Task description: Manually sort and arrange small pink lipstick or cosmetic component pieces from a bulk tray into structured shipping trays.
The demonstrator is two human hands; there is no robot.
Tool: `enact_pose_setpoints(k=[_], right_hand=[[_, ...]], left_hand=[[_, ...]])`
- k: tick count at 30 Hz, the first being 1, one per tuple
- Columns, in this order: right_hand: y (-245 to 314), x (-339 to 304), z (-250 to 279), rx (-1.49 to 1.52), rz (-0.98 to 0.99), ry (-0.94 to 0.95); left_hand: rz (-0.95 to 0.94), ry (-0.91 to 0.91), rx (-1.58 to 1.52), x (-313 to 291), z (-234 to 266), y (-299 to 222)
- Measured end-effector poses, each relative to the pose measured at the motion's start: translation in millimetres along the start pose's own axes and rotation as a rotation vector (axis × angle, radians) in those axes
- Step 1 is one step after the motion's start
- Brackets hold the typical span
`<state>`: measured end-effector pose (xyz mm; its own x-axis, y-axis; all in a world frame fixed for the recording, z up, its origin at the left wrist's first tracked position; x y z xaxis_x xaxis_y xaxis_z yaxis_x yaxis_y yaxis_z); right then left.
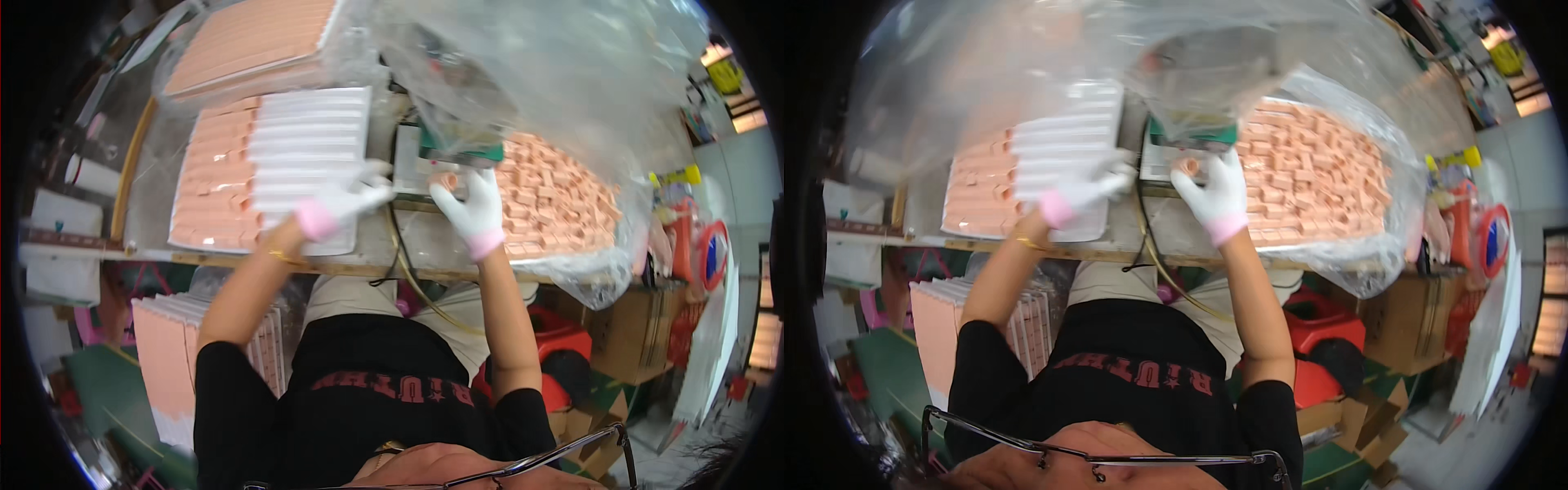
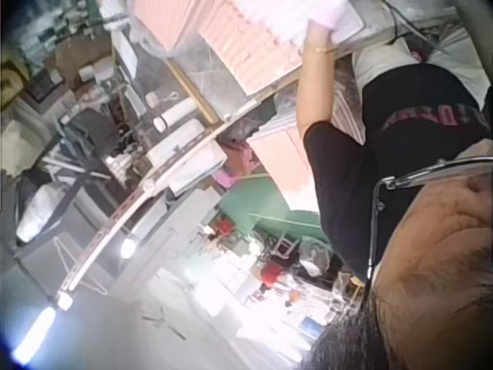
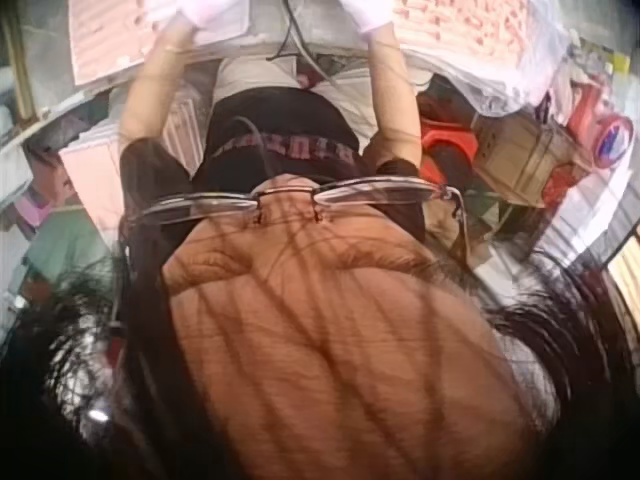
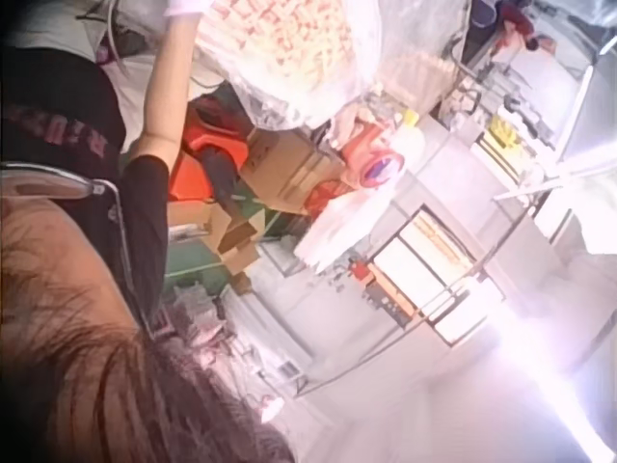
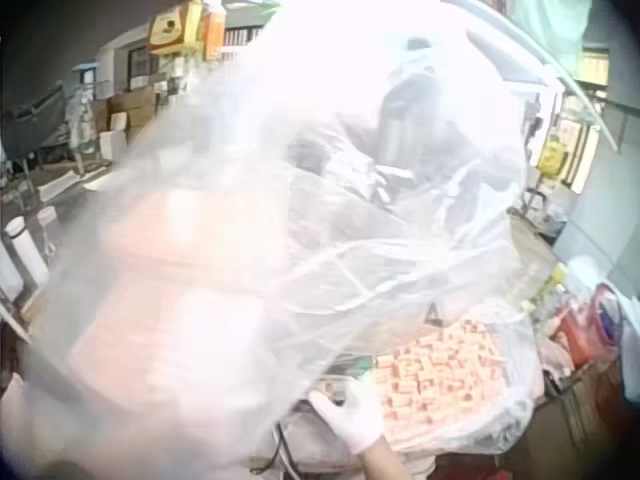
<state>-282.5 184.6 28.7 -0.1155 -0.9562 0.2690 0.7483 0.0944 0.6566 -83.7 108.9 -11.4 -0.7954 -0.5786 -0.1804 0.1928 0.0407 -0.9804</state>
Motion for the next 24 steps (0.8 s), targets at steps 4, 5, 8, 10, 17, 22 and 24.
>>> enact_pose_setpoints(k=[4,5,8,10,17,22,24], right_hand=[[-35,23,11,-0.078,-0.117,-0.11],[-41,27,4,0.093,-0.204,-0.105],[-34,30,-4,-0.195,-0.11,-0.143],[-28,24,15,-0.209,-0.122,-0.174],[-88,2,71,-0.544,-0.451,0.076],[-82,12,50,-0.584,-0.577,0.269],[-87,14,44,-0.583,-0.497,0.289]], left_hand=[[0.001,-0.191,1.224,-38,118,-42],[0.106,-0.204,1.31,-43,138,-37],[0.549,-0.059,1.218,-59,167,-16],[0.299,-0.089,1.348,-66,163,-24],[0.148,-0.035,1.242,-49,181,-15],[0.243,-0.002,1.363,-53,184,-20],[0.452,0.037,1.348,-60,183,-17]])
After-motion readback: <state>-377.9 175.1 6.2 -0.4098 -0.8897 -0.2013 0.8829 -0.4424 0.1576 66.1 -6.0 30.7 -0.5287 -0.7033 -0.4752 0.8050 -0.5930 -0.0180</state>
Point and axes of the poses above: each hand's wrist, its own x-axis towards the middle knuckle, its own z-axis out of the back of the hand, y = z × x, the point moved 6 cm from there along x, towards the middle knuckle, and after that the axes turned 8 degrees about y, right-handed, at the moved point
